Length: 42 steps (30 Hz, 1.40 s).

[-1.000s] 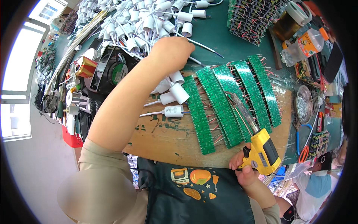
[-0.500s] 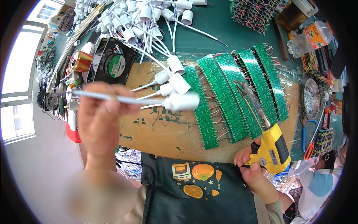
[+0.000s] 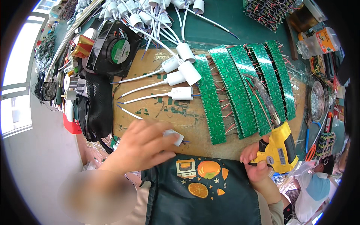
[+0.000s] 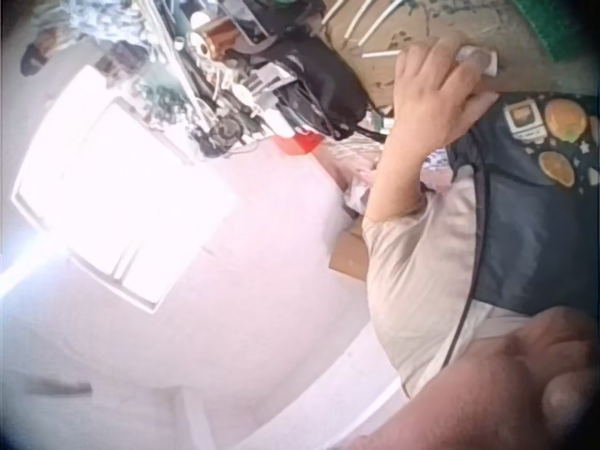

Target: The person solders electrical wires from light bulb housings onto a green LED circuit strip using a handheld soldering gun and solder wire.

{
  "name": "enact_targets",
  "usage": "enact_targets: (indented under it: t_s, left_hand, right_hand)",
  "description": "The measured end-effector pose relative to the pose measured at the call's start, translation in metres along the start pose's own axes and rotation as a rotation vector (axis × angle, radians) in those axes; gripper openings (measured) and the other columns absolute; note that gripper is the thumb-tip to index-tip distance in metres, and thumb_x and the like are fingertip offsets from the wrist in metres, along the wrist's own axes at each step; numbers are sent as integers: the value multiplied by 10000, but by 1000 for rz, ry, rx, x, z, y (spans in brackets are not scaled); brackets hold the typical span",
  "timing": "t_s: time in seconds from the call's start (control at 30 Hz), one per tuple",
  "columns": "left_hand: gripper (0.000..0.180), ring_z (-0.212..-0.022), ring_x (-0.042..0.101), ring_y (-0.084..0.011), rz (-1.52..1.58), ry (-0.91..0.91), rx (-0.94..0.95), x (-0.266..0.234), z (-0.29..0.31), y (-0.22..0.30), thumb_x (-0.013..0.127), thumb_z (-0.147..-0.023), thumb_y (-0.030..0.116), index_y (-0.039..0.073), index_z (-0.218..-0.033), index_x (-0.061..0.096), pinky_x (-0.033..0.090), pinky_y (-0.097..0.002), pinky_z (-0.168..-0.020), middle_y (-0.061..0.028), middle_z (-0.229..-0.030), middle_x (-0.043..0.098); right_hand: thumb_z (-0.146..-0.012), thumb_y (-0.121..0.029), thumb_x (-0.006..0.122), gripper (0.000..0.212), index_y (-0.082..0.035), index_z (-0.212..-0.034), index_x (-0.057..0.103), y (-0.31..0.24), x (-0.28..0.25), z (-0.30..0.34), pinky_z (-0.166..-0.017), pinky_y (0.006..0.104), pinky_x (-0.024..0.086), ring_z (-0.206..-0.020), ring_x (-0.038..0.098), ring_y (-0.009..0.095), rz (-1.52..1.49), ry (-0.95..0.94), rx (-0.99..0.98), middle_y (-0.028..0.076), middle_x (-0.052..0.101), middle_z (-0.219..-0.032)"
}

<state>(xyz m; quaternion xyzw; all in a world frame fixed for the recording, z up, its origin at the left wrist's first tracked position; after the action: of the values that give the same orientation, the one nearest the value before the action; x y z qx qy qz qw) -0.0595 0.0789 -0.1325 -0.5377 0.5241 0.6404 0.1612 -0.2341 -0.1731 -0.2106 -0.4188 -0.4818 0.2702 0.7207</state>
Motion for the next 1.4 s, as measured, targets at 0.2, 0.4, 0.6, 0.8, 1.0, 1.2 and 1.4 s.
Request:
enact_targets:
  t_s: [0.2, 0.4, 0.6, 0.8, 1.0, 1.2, 1.4]
  left_hand:
    - [415, -871, 624, -244, -142, -89, 172, 27, -7, 2, 763, -699, 109, 94, -1098, 652, 495, -338, -714, -87, -1094, 636]
    - [432, -884, 603, -275, -292, -11, 95, 39, -31, 1, 654, -729, 95, 76, -1159, 608, 521, -350, -709, -125, -1084, 567]
    - [431, -834, 589, -284, -215, 193, 65, 51, -37, 0, 664, -715, 81, 37, -1140, 599, 524, -365, -702, -152, -1047, 538]
    - [406, -842, 584, -281, -261, 228, 99, 54, -36, -7, 655, -700, 86, 50, -1102, 616, 516, -370, -685, -148, -1043, 528]
    - [350, -853, 597, -280, -310, 270, 127, 55, -43, -3, 736, -654, 48, 79, -998, 674, 480, -375, -712, -102, -1012, 566]
    - [323, -901, 589, -288, -308, 324, 127, 60, -45, -7, 725, -660, 56, 82, -978, 672, 478, -385, -729, -102, -1032, 562]
    - [322, -888, 584, -306, -278, 323, 134, 61, -45, -9, 725, -659, 39, 62, -974, 663, 496, -390, -744, -117, -1039, 551]
  right_hand:
    - [-804, -475, 779, 854, -87, -1421, 334, 0, 1, 1, -599, 331, 486, -682, 532, 146, -2, 11, 14, 4, 515, -817]
    - [-795, -480, 786, 865, -70, -1412, 341, -1, 2, 3, -590, 334, 489, -671, 534, 146, 29, 15, -1, 8, 517, -814]
    - [-821, -507, 749, 824, -79, -1389, 333, -2, 4, 0, -541, 321, 481, -607, 526, 157, 94, 8, -4, 18, 512, -752]
    - [-809, -520, 756, 841, -76, -1390, 340, -5, 9, 0, -547, 322, 473, -631, 527, 157, 109, -69, 82, 4, 501, -751]
    - [-831, -243, 744, 274, -31, -926, 599, 0, -3, 12, -630, 298, 480, -723, 586, 156, 249, -269, 248, 59, 609, -812]
    - [-856, -241, 715, 230, -46, -875, 595, -1, -9, 21, -595, 312, 460, -691, 572, 159, 380, -331, 242, 41, 595, -793]
    - [-886, -251, 665, 249, -51, -795, 549, 0, -1, 16, -526, 324, 391, -593, 479, 142, 255, -259, 258, 16, 511, -703]
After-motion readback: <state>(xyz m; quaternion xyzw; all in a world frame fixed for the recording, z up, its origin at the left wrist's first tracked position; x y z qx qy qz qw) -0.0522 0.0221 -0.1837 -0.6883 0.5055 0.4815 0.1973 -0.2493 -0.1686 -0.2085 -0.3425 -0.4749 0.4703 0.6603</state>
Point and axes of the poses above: each hand's wrist, its own z-axis away from the middle knuckle, its own x-axis out of the palm, y = z × x, the point moved 4 cm from there along -z, towards the middle knuckle
